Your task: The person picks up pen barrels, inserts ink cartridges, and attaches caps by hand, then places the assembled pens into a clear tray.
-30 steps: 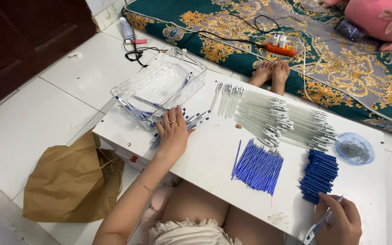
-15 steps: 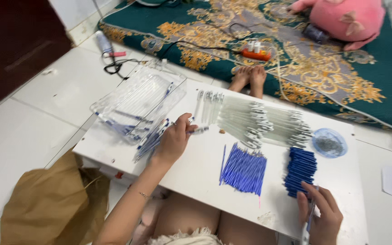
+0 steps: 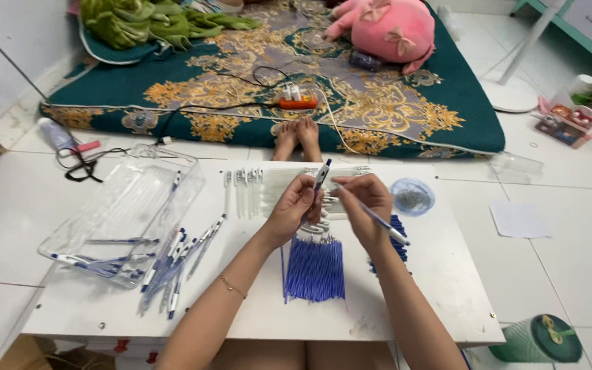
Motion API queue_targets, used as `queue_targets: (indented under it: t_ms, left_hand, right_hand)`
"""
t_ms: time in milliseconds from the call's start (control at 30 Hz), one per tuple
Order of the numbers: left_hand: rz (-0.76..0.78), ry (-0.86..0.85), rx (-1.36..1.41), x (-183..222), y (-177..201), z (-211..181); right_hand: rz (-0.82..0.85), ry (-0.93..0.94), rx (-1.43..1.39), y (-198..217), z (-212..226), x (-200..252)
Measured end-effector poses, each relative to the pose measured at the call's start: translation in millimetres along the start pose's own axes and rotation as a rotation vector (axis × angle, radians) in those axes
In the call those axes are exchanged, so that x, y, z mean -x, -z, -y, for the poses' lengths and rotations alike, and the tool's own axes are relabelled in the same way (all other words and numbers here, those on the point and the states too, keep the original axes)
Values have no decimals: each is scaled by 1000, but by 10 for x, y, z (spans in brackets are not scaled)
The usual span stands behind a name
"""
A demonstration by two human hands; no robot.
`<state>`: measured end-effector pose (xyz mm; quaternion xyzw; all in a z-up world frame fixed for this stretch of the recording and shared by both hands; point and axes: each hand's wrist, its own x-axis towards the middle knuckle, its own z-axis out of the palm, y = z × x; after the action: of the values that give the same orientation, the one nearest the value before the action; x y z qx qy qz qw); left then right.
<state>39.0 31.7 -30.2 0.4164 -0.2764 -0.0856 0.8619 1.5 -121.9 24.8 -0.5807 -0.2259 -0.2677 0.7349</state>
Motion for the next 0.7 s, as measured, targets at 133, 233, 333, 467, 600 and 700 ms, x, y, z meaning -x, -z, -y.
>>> queue_targets:
  t_ms: [133, 233, 333, 467, 600, 700]
  left_hand:
    - [-19, -24, -3, 50, 48, 115]
    - [-2, -21, -34, 79, 102, 239]
    - [11, 8, -50, 95, 110, 271]
    - [-8, 6, -53, 149, 122, 289]
    - [-22, -35, -178, 153, 59, 214]
    - [-46, -77, -265, 64, 209, 462]
  right_hand:
    - [43, 24, 69, -15, -4, 144]
    - [19, 80, 109, -5, -72, 221]
    - [-4, 118, 126, -9, -117, 217]
    - [-3, 132, 165, -3, -109, 249]
    - [89, 477, 560, -77, 69, 213]
    - [86, 713, 775, 5, -129, 216]
